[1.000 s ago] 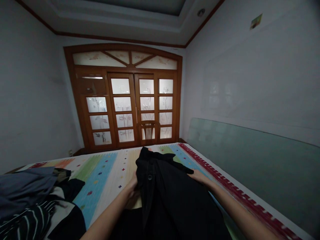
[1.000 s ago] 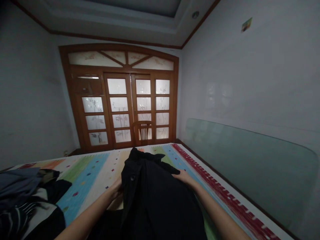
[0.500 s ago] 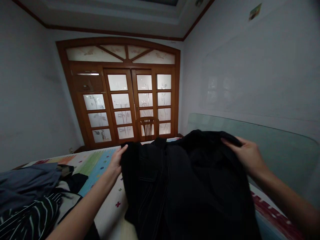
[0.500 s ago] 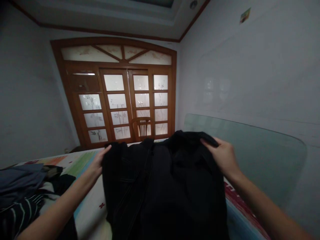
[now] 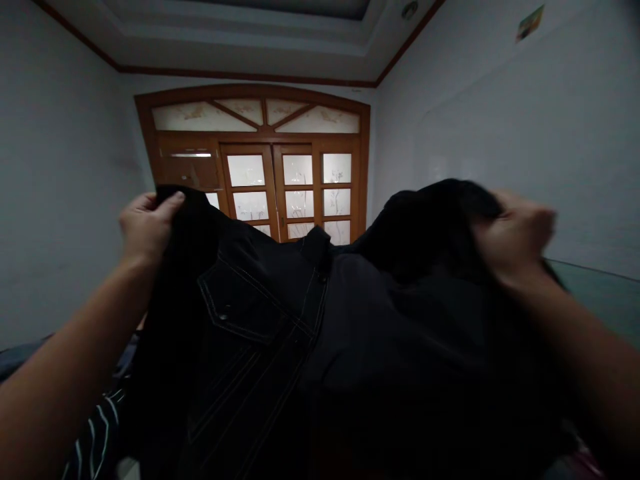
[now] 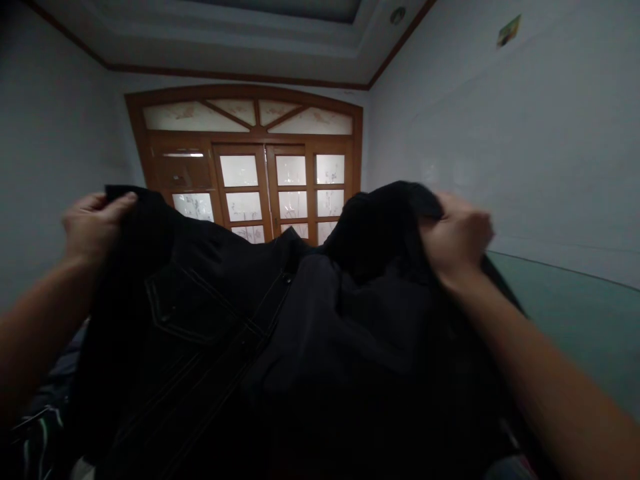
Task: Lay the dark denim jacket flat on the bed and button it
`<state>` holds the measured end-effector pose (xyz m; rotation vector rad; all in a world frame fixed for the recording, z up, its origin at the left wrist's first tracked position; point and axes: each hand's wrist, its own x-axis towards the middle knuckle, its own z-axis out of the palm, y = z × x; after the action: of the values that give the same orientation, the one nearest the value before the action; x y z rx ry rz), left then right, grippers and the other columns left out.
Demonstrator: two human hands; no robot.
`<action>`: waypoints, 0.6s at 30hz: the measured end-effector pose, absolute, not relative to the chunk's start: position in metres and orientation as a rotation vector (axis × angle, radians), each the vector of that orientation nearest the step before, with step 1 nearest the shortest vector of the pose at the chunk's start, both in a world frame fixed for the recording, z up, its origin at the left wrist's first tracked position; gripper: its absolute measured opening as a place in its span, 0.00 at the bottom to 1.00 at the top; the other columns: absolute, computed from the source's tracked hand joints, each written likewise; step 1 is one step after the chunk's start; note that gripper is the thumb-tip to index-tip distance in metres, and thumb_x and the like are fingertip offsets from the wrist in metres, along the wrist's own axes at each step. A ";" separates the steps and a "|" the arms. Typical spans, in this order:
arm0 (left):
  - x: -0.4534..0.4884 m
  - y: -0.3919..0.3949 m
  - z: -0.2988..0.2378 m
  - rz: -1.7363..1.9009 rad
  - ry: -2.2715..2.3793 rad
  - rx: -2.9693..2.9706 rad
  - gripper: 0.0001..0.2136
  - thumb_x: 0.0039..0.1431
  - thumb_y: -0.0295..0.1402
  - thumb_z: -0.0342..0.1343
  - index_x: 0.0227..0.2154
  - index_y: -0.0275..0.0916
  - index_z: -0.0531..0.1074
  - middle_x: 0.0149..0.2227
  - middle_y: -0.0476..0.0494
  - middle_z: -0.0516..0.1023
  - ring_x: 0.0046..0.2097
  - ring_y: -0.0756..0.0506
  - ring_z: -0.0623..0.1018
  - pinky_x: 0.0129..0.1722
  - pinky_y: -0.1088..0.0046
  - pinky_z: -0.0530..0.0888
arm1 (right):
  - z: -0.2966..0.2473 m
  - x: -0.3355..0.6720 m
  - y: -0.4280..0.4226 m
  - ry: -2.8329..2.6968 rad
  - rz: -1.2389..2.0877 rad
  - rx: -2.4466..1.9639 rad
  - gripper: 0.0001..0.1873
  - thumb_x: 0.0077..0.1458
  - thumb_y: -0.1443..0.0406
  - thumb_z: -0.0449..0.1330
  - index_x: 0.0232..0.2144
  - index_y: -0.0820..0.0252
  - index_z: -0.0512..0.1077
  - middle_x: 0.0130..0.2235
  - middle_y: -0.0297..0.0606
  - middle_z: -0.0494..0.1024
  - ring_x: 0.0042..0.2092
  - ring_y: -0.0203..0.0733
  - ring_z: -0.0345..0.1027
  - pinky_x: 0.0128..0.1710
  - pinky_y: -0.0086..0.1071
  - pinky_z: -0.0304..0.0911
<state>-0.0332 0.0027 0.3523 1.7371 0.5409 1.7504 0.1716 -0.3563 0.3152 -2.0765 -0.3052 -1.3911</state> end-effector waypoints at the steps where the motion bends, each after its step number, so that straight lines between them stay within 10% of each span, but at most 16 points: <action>1: -0.018 0.018 0.342 1.718 0.582 1.746 0.21 0.47 0.34 0.53 0.40 0.20 0.66 0.36 0.42 0.73 0.40 0.45 0.72 0.41 0.63 0.66 | 0.307 0.185 -0.338 -0.305 -1.326 -2.166 0.19 0.54 0.58 0.47 0.40 0.64 0.69 0.39 0.47 0.73 0.42 0.47 0.65 0.30 0.33 0.51; 12: 0.047 0.058 0.178 0.937 0.672 2.027 0.15 0.41 0.25 0.51 0.35 0.30 0.70 0.34 0.38 0.76 0.38 0.44 0.74 0.41 0.68 0.68 | 0.151 0.250 -0.199 -0.866 -0.639 -2.670 0.15 0.53 0.65 0.47 0.40 0.60 0.70 0.41 0.43 0.73 0.42 0.45 0.65 0.40 0.33 0.57; 18: -0.038 0.019 0.150 0.433 0.393 2.389 0.11 0.45 0.36 0.50 0.30 0.40 0.73 0.34 0.46 0.77 0.38 0.43 0.74 0.41 0.70 0.67 | 0.117 0.222 -0.225 -1.190 -0.495 -2.680 0.28 0.48 0.61 0.54 0.52 0.62 0.59 0.55 0.46 0.58 0.56 0.48 0.49 0.53 0.41 0.46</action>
<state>-0.0380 0.0195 0.1499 2.3892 0.3933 0.4328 0.2220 -0.2249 0.1167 -2.6800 -1.1902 -0.4949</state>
